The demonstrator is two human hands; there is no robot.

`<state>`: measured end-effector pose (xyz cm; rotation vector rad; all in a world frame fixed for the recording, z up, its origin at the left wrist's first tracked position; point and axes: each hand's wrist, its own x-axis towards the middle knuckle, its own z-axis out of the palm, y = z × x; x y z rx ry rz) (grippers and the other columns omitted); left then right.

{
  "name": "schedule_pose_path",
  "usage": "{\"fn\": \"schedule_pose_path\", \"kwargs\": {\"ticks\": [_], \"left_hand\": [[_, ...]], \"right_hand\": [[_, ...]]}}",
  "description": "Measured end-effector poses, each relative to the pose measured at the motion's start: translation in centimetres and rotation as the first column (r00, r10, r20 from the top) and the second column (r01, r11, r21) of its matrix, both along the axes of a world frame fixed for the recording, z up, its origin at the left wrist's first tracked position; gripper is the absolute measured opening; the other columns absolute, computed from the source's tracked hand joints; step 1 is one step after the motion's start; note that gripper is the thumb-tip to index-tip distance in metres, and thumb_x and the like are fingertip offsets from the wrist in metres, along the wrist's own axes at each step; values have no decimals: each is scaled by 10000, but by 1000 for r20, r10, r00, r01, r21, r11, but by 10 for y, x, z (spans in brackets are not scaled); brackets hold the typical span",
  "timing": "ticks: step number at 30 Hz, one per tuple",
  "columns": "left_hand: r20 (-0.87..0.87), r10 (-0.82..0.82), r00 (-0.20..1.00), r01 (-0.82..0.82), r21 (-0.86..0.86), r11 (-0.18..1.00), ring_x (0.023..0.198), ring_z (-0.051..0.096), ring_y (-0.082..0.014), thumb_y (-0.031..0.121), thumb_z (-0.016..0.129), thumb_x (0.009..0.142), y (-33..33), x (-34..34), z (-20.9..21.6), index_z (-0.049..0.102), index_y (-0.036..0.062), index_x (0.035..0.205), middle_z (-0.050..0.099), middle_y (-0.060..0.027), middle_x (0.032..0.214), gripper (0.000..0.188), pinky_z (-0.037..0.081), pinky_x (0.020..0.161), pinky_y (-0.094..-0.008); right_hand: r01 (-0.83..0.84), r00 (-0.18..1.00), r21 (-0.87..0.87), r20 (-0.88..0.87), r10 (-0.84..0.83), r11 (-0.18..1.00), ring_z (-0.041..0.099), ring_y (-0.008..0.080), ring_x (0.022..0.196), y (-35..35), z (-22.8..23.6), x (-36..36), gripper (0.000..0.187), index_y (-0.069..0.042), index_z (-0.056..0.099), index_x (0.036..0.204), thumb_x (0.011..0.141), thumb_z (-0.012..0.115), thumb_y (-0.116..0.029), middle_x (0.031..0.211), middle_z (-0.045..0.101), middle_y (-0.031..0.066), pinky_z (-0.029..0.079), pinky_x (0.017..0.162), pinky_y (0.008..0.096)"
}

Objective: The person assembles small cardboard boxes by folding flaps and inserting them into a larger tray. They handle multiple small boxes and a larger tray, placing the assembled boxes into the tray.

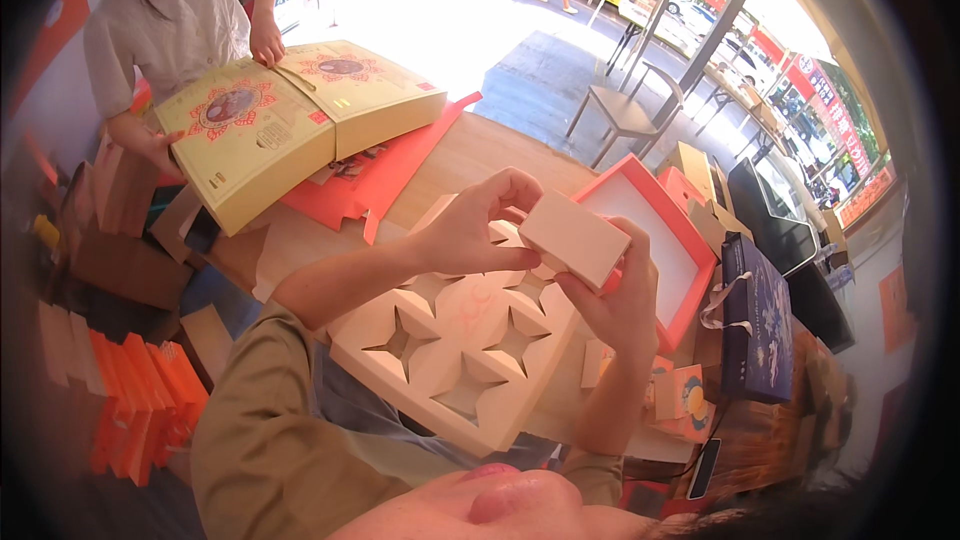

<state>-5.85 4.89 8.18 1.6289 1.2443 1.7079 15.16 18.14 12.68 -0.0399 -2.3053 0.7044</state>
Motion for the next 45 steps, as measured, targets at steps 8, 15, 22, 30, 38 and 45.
{"fn": "schedule_pose_path", "kwargs": {"ticks": [8, 15, 22, 30, 38, 45], "left_hand": [[-176, 9, 984, 21, 172, 985, 1182, 638, -184, 143, 894, 797, -3, -2, 6, 587, 70, 1303, 637, -66, 1276, 597, 525, 1034, -396], [-121, 177, 977, -125, 353, 927, 1160, 667, -220, 160, 929, 763, -5, 6, 6, 600, 73, 1324, 654, -81, 1264, 656, 546, 992, -400], [-282, 210, 936, -142, 243, 960, 1124, 673, -227, 182, 930, 780, -8, 0, 10, 599, 100, 1355, 657, -86, 1249, 669, 575, 926, -383], [-312, 250, 917, -142, 330, 933, 1119, 671, -246, 152, 916, 798, -9, -4, 9, 630, 54, 1350, 662, -108, 1229, 630, 577, 916, -379], [-321, 244, 915, -130, 337, 932, 1114, 670, -256, 119, 899, 811, -6, -4, 11, 628, 30, 1364, 661, -125, 1238, 622, 558, 915, -374], [-346, 198, 917, -94, 294, 951, 1131, 662, -268, 122, 877, 840, -6, -1, 9, 609, 19, 1401, 657, -126, 1249, 629, 545, 946, -380]], "right_hand": [[-189, 982, -104, -24, 187, 977, 711, 270, 1074, -3, -7, -5, 702, -12, 446, 1368, 813, 866, -96, 1206, 685, 143, 574, 876, 395], [-130, 991, -37, 16, 130, 991, 704, 265, 1111, -3, -8, -9, 718, -21, 446, 1387, 811, 864, -119, 1255, 663, 147, 584, 891, 400], [91, 955, 70, -289, -67, 993, 706, 260, 1042, 1, -10, -15, 764, -47, 511, 1289, 703, 992, -144, 1223, 642, 135, 616, 857, 412], [185, 962, 143, -230, -149, 972, 701, 274, 1023, -1, 0, -11, 699, -56, 597, 1232, 677, 992, -213, 1182, 642, 135, 618, 836, 391], [160, 981, 0, -108, -159, 987, 698, 290, 1050, -3, 0, -9, 660, -35, 610, 1214, 692, 977, -202, 1144, 662, 126, 613, 853, 394], [161, 987, -143, 35, -157, 977, 707, 225, 1044, 1, -1, -3, 609, -56, 562, 1086, 676, 985, -208, 1132, 662, 91, 647, 837, 386]]}}
